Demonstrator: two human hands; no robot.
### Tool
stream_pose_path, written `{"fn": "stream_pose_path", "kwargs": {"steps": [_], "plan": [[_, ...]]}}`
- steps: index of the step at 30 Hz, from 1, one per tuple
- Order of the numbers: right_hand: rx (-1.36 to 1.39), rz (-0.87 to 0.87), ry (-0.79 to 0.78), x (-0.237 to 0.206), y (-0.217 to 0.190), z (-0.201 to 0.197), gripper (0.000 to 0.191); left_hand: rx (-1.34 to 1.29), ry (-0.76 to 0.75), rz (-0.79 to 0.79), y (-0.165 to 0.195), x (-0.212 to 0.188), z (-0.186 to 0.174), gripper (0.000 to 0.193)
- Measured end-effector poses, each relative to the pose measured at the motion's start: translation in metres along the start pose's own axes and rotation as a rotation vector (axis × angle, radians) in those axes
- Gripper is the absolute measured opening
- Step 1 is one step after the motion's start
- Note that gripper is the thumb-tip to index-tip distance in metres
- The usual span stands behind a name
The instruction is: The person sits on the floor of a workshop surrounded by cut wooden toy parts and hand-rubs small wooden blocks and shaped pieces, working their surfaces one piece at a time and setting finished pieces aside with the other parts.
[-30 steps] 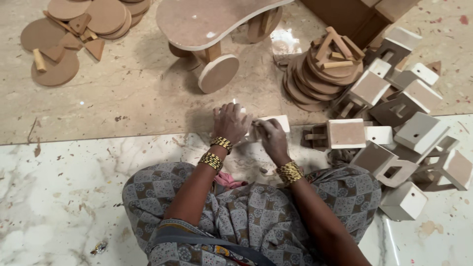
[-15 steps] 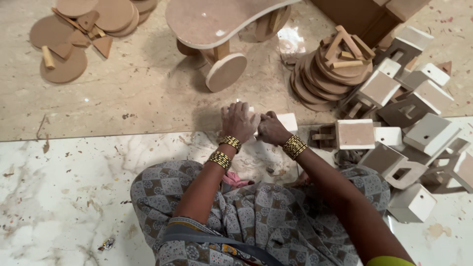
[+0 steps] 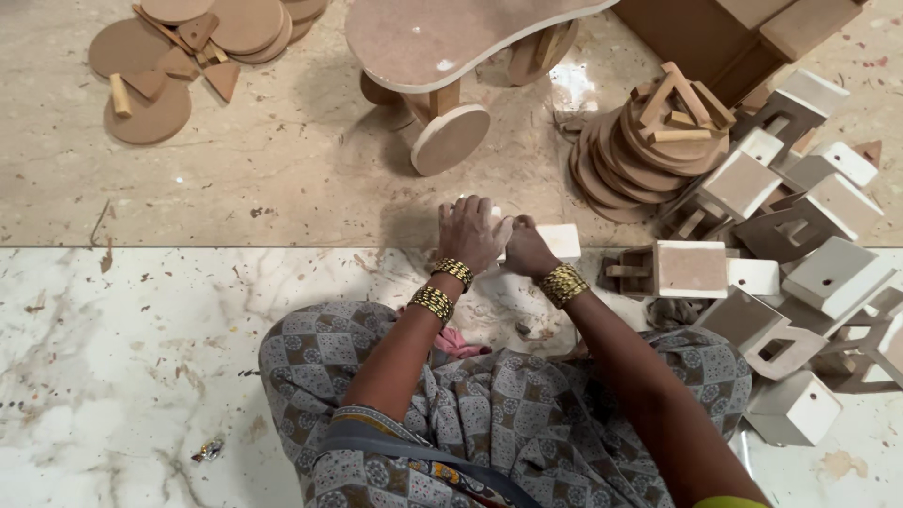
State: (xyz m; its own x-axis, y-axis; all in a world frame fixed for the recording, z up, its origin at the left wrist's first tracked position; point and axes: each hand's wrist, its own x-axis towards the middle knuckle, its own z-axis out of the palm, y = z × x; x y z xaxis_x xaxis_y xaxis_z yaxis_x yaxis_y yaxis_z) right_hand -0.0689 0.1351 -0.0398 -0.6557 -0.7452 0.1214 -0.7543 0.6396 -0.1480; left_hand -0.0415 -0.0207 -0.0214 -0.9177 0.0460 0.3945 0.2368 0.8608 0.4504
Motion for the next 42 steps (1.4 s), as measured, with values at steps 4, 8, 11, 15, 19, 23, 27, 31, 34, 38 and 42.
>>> {"fn": "stream_pose_path", "kwargs": {"steps": [4,8,11,15,19,23,27,31,34,38,42], "plan": [[0.437,0.490,0.287,-0.025,0.003,-0.025,0.013,-0.019,-0.015,0.016,-0.003,-0.002,-0.003,0.039],[0.555,0.732,0.522,-0.075,0.021,-0.041,0.013,-0.127,0.003,-0.091,0.000,-0.010,0.000,0.062],[0.638,0.770,0.596,-0.096,0.034,-0.036,0.015,-0.018,0.223,-0.249,0.018,-0.022,0.008,0.082],[0.549,0.775,0.587,-0.093,0.041,-0.025,0.018,0.060,0.055,-0.376,0.047,-0.040,0.017,0.098],[0.346,0.862,0.386,-0.101,0.039,-0.021,0.020,0.285,-0.070,-0.095,0.036,-0.026,0.010,0.094],[0.438,0.847,-0.061,-0.132,0.019,-0.025,0.023,0.061,-0.282,0.179,0.001,0.018,-0.001,0.084],[0.992,0.884,-0.173,-0.141,0.019,-0.022,0.020,-0.050,-0.203,-0.156,0.015,0.036,0.015,0.079],[1.089,0.948,0.273,-0.119,0.040,-0.009,0.014,0.091,-0.110,-0.293,0.034,0.033,0.031,0.068],[1.118,0.915,0.394,-0.102,0.046,0.005,0.013,0.031,-0.108,-0.239,0.031,0.034,0.032,0.068],[0.932,0.916,0.462,-0.081,0.046,0.015,0.015,-0.009,-0.133,-0.136,0.026,0.038,0.032,0.071],[1.551,0.730,0.550,-0.073,0.049,0.018,0.006,-0.050,-0.213,0.085,0.037,0.044,0.038,0.070]]}}
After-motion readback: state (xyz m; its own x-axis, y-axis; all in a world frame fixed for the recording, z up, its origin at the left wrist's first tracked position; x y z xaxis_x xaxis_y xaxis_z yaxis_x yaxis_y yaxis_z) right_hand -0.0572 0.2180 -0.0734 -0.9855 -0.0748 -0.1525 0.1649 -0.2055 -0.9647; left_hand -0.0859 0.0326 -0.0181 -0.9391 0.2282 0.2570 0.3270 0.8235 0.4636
